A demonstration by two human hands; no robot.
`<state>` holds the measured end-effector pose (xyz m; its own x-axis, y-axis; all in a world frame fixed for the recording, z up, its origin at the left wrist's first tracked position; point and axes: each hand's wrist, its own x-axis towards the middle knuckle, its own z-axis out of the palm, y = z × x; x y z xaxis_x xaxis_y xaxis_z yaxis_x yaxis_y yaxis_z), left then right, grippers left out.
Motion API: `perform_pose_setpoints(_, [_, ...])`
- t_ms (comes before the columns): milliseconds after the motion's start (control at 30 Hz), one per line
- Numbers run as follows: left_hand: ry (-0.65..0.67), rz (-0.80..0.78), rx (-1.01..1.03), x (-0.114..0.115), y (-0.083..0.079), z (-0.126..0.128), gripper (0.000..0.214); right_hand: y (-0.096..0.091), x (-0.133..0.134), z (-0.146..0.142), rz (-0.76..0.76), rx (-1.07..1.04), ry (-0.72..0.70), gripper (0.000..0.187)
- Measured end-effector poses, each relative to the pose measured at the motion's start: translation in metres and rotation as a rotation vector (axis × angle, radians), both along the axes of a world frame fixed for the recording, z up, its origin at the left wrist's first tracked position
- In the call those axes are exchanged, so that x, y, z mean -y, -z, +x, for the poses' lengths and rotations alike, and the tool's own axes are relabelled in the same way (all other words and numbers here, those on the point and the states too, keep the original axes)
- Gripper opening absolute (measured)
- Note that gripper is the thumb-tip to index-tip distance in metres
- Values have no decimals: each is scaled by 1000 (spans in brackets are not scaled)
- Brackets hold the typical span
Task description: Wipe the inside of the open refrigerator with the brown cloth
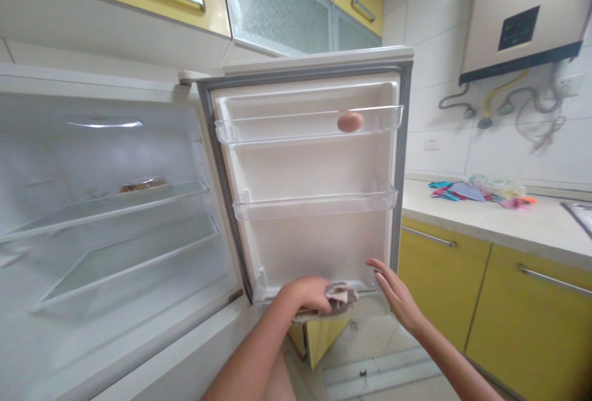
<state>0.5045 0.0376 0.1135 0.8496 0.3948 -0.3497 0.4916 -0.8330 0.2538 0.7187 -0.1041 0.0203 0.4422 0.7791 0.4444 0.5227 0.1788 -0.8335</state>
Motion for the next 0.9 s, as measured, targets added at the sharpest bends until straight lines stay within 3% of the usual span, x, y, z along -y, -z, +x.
perform_pose_setpoints(200, [-96, 8, -51, -37, -11, -78, 42, 3, -7, -10, -18, 260, 41, 45])
perform_pose_setpoints(367, [-123, 70, -7, -38, -11, -97, 41, -2, -8, -11, 22, 98, 5, 47])
perform_pose_setpoints(467, [-141, 99, 4, -32, -8, -89, 42, -4, -5, -8, 81, -102, -74, 52])
perform_pose_setpoints(600, [-131, 85, -16, -24, -7, -64, 42, -2, -5, -3, 128, -218, -107, 55])
perform_pose_setpoints(900, [-58, -35, -56, 23, 1, 43, 47, 1, 5, -14, 162, -334, -116, 57])
